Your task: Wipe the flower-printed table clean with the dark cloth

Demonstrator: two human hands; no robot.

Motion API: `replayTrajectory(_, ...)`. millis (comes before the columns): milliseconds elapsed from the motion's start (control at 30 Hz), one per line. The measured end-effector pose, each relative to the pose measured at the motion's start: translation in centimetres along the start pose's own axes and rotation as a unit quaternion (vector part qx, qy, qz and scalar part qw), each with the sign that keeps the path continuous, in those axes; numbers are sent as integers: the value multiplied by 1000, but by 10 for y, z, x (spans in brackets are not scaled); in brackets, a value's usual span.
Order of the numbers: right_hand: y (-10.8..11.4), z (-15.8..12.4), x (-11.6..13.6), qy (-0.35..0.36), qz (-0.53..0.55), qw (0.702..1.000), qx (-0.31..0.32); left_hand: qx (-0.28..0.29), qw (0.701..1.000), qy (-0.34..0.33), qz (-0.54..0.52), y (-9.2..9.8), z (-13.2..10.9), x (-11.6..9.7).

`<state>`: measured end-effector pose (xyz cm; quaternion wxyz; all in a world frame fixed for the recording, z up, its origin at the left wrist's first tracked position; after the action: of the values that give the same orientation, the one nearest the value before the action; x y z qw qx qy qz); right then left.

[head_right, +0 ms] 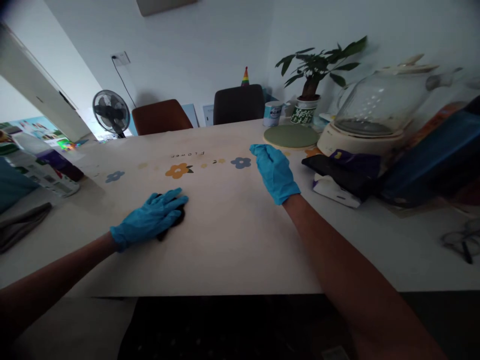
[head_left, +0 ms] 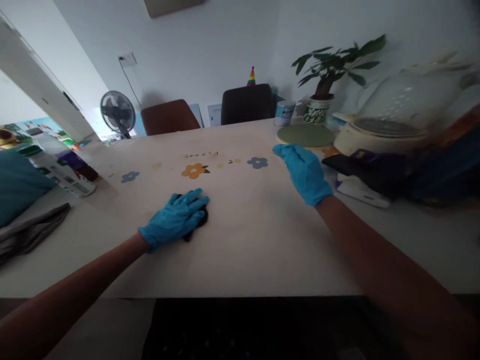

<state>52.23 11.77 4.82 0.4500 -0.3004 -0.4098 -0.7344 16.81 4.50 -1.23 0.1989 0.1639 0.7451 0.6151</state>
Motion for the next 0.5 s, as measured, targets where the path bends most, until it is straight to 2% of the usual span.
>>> replayTrajectory(133,-1,-8,14,-16,-17,1000,8,9,990,138,-34,3,-12,98)
replayTrajectory(267,0,-9,18,-4,-67,997,24,8,975,220,-38,12,-13,169)
replayTrajectory(367,0,-7,19,14,-104,994,42,-2,960,279,-15,20,-5,203)
replayTrajectory(500,2,-7,19,17,-106,994,36,-25,951,308,-8,25,14,218)
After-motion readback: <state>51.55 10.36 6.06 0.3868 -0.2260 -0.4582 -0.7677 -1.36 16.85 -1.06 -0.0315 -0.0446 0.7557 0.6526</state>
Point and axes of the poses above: each hand's wrist, its own z-axis towards the middle knuckle, its own y-axis out of the back of the hand, x = y × z, the point moved 9 cm from there along z, towards the middle knuckle, and after that the axes turned 6 degrees about x, right-handed, at the moved point
